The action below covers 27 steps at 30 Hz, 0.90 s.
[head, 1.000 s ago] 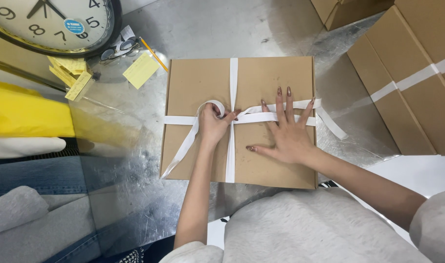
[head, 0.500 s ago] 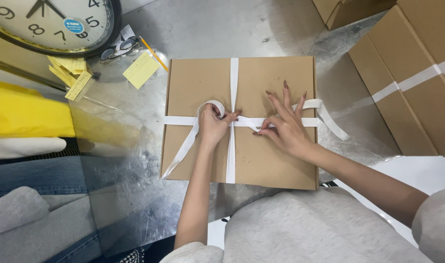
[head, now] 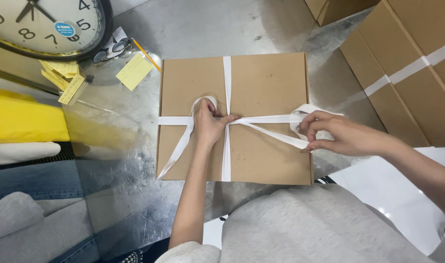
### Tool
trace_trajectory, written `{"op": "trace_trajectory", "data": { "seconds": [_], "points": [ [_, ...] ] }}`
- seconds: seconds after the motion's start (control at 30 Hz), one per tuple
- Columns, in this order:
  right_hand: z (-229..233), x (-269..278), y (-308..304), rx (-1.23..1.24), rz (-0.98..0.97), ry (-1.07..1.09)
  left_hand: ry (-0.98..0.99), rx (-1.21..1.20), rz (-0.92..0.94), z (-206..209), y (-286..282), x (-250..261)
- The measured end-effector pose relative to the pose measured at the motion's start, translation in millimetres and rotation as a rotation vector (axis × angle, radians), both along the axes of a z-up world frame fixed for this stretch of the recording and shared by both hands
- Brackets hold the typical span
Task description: Wrapping a cardboard box with a white ribbon and tying it into a bow
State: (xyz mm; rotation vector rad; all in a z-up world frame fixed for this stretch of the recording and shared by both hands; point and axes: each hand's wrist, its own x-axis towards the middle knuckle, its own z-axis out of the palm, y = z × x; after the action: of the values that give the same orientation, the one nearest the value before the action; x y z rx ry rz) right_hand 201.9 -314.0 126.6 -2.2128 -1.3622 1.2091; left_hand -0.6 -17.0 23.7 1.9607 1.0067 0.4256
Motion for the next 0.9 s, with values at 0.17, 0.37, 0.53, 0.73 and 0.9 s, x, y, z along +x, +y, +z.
{"op": "trace_trajectory", "data": {
  "seconds": [0.17,0.37,0.53,0.73,0.9],
  "points": [
    [-19,26,-42,-0.146,-0.005,-0.075,0.041,0.027,0.001,-8,0,2],
    [-51,45,-79,-0.403,-0.058,-0.159,0.162,0.025,0.023,1,-3,4],
    [-104,61,-103,-0.497,0.042,-0.205,0.168,0.007,0.038,3,-5,4],
    [-22,23,-34,-0.477,-0.159,-0.372,0.128,-0.002,0.029,-4,-5,3],
    [-32,-31,21,0.209,-0.107,-0.293,0.189,-0.108,-0.013,18,-4,2]
  ]
}}
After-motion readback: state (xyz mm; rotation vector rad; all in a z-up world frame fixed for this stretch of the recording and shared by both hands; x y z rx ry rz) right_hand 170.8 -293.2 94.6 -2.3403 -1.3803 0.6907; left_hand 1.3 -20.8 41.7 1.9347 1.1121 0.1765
